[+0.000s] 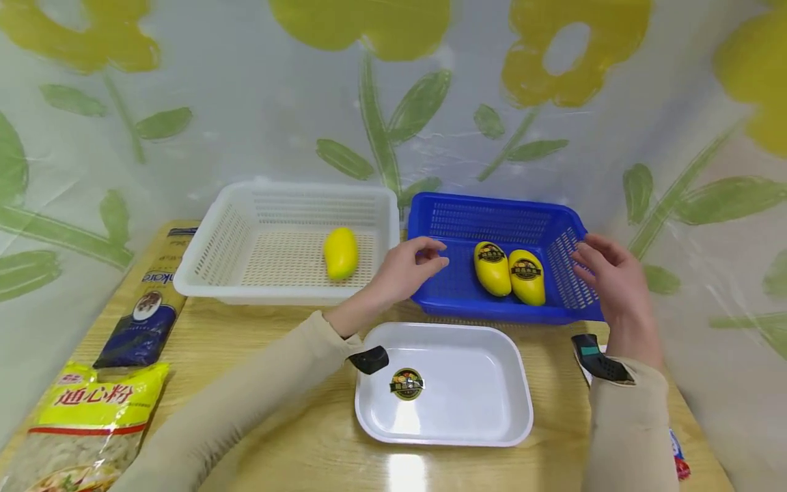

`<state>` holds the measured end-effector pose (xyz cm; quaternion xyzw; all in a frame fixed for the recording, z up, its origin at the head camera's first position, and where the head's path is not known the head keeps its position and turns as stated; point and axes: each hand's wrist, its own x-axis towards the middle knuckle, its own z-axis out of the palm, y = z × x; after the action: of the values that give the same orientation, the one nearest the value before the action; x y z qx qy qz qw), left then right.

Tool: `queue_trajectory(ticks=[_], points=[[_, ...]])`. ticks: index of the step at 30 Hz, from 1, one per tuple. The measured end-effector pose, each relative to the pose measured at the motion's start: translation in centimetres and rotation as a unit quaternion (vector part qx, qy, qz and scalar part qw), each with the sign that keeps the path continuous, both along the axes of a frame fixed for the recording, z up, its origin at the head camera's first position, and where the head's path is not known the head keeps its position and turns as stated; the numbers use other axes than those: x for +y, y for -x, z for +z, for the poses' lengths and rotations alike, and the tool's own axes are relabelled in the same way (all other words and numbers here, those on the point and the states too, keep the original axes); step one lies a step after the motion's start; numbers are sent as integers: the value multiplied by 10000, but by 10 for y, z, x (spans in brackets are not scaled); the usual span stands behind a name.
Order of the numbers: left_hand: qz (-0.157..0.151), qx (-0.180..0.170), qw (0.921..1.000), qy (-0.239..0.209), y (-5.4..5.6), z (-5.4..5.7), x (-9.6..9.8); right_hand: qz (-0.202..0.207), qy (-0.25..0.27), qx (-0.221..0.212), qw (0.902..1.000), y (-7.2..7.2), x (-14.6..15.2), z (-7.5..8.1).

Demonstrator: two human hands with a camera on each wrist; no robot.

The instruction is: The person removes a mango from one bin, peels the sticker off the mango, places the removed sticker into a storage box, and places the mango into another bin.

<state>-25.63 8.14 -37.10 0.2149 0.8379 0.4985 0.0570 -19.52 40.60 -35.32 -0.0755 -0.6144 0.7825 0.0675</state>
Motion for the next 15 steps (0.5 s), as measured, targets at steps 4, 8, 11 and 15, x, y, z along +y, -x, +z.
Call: queue_trajectory(ticks=[4, 8, 11, 15], points=[[-65, -238, 9996, 98, 17, 8, 19, -809, -405, -49, 9959, -20, 13, -2], [-151, -467, 9986, 215, 34, 10, 38, -1715, -819, -460, 9807, -39, 26, -9], [-221, -540, 9978, 305, 47, 9, 51, -2121, -1144, -831, 9670, -50, 32, -20], [-211, -569, 9973, 404, 62, 5, 66, -1773, -1080, -736, 9754, -58, 36, -37]])
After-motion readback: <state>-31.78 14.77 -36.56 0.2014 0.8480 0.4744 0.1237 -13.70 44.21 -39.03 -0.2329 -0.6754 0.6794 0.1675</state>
